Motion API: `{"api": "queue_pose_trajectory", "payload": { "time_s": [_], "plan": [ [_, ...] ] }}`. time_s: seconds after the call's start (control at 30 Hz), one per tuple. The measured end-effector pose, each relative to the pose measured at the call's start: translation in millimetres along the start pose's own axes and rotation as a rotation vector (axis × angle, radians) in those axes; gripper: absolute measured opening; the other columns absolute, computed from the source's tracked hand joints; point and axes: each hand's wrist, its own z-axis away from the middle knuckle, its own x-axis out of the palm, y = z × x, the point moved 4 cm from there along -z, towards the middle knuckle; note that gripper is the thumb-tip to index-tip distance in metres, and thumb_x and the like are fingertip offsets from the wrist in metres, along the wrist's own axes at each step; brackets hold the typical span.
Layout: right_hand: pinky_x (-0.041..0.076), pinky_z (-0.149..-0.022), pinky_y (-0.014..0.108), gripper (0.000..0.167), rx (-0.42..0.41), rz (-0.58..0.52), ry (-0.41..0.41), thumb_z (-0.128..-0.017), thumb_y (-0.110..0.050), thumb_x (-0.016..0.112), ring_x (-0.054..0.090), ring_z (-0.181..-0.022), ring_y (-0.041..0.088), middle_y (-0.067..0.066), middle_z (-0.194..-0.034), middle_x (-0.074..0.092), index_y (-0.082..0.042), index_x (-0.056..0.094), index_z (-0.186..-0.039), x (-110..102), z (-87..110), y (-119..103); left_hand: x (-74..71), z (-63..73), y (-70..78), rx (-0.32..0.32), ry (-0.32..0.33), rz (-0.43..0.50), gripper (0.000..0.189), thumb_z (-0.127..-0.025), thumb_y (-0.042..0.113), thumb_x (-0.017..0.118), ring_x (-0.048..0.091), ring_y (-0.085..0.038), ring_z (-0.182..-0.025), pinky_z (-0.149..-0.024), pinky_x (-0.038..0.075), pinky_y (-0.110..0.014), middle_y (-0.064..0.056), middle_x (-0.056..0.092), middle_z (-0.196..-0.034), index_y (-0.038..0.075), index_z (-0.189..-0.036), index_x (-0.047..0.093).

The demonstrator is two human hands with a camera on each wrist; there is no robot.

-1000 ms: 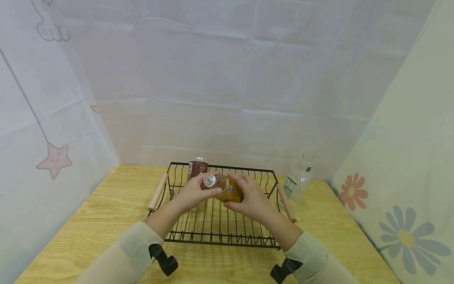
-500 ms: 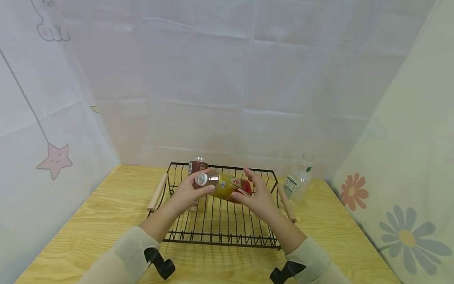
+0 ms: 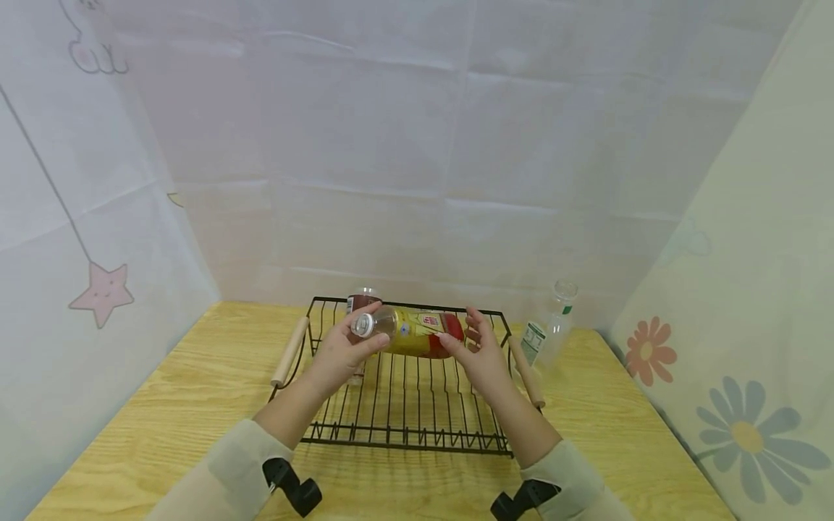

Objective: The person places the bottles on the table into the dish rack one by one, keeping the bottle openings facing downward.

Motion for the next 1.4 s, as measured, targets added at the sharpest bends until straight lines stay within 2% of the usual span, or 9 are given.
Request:
{"api": "queue_pose_trajectory", "payload": {
  "time_s": [0.2, 0.33, 0.43, 0.77, 0.93, 1.1, 1.2, 1.3, 1.4],
  "plan": [
    [0.035, -0.111, 0.058, 0.077, 0.058, -0.139, -0.017, -0.097, -0.035, 0.062, 0.034, -0.141, 0.037, 0.016, -0.161, 0.019, -0.022, 0.017, -0.157, 3.6, -0.9, 0.9, 2.8, 1.8, 4.1, 0.007, 0.008, 0.061, 0.063, -0.094, 0.012, 0.065, 0.048, -0.032, -0.134, -0.101, 0.048, -0.032, -0.014, 0.037, -0.153, 0.016, -0.151, 0.038],
    [0.034, -0.112, 0.056, 0.071, 0.048, -0.207, -0.041, -0.101, -0.029, 0.055, 0.040, -0.137, 0.036, 0.018, -0.158, 0.020, -0.020, 0.013, -0.158, 7.1, -1.8, -0.3, 5.9, 2.5, 6.5, 0.018, 0.015, 0.099, 0.063, -0.093, 0.008, 0.065, 0.047, -0.033, -0.134, -0.096, 0.049, -0.024, -0.016, 0.036, -0.153, 0.013, -0.151, 0.039],
    [0.037, -0.110, 0.055, 0.069, 0.040, -0.230, -0.050, -0.103, -0.028, 0.052, 0.044, -0.134, 0.037, 0.019, -0.156, 0.024, -0.020, 0.012, -0.158, 8.7, -2.3, -1.5, 7.8, 3.2, 7.5, 0.022, 0.013, 0.111, 0.064, -0.093, 0.007, 0.064, 0.045, -0.034, -0.136, -0.097, 0.048, -0.023, -0.017, 0.033, -0.154, 0.013, -0.151, 0.038],
    [0.039, -0.108, 0.055, 0.069, 0.077, -0.301, -0.062, -0.103, -0.030, 0.051, 0.047, -0.132, 0.041, 0.020, -0.154, 0.027, -0.023, 0.010, -0.158, 10.0, -3.1, -2.6, 8.3, 3.9, 4.7, 0.031, -0.010, 0.073, 0.065, -0.093, 0.010, 0.065, 0.049, -0.032, -0.131, -0.094, 0.050, -0.021, -0.016, 0.031, -0.155, 0.016, -0.152, 0.036],
    [0.038, -0.109, 0.055, 0.066, 0.086, -0.382, -0.079, -0.104, -0.024, 0.048, 0.043, -0.136, 0.042, 0.021, -0.155, 0.026, -0.024, 0.009, -0.158, 11.0, -4.4, -3.3, 7.8, 4.9, 3.6, 0.018, -0.009, 0.040, 0.066, -0.093, 0.013, 0.066, 0.050, -0.034, -0.130, -0.096, 0.050, -0.028, -0.018, 0.034, -0.152, 0.016, -0.152, 0.036],
    [0.036, -0.111, 0.051, 0.064, 0.084, -0.446, -0.070, -0.104, -0.015, 0.048, 0.042, -0.135, 0.040, 0.022, -0.151, 0.028, -0.024, 0.012, -0.156, 8.5, -5.2, -7.3, 6.6, 5.6, 1.1, -0.001, 0.008, -0.034, 0.067, -0.091, 0.016, 0.070, 0.056, -0.033, -0.122, -0.092, 0.053, -0.032, -0.021, 0.041, -0.146, 0.019, -0.150, 0.039],
    [0.042, -0.108, 0.045, 0.065, 0.079, -0.447, -0.050, -0.102, -0.014, 0.050, 0.045, -0.131, 0.036, 0.021, -0.149, 0.029, -0.024, 0.015, -0.156, 5.6, -5.4, -9.8, 6.4, 5.7, -0.4, -0.013, 0.014, -0.048, 0.069, -0.089, 0.017, 0.073, 0.056, -0.034, -0.122, -0.091, 0.054, -0.033, -0.019, 0.042, -0.147, 0.021, -0.150, 0.041],
    [0.049, -0.099, 0.031, 0.066, 0.055, -0.445, -0.025, -0.101, -0.012, 0.051, 0.047, -0.128, 0.031, 0.019, -0.149, 0.029, -0.022, 0.016, -0.156, 2.3, -6.4, -12.1, 6.5, 5.9, -1.1, -0.027, 0.008, -0.045, 0.072, -0.087, 0.017, 0.074, 0.055, -0.034, -0.122, -0.090, 0.055, -0.033, -0.015, 0.040, -0.149, 0.023, -0.150, 0.041],
    [0.051, -0.090, 0.020, 0.067, 0.031, -0.448, 0.003, -0.100, -0.010, 0.053, 0.049, -0.125, 0.026, 0.018, -0.148, 0.031, -0.022, 0.018, -0.156, -1.0, -8.6, -13.8, 6.9, 6.7, -1.4, -0.034, -0.031, -0.053, 0.076, -0.087, 0.018, 0.075, 0.054, -0.037, -0.124, -0.090, 0.055, -0.036, -0.016, 0.037, -0.152, 0.023, -0.152, 0.037]
  ]
}}
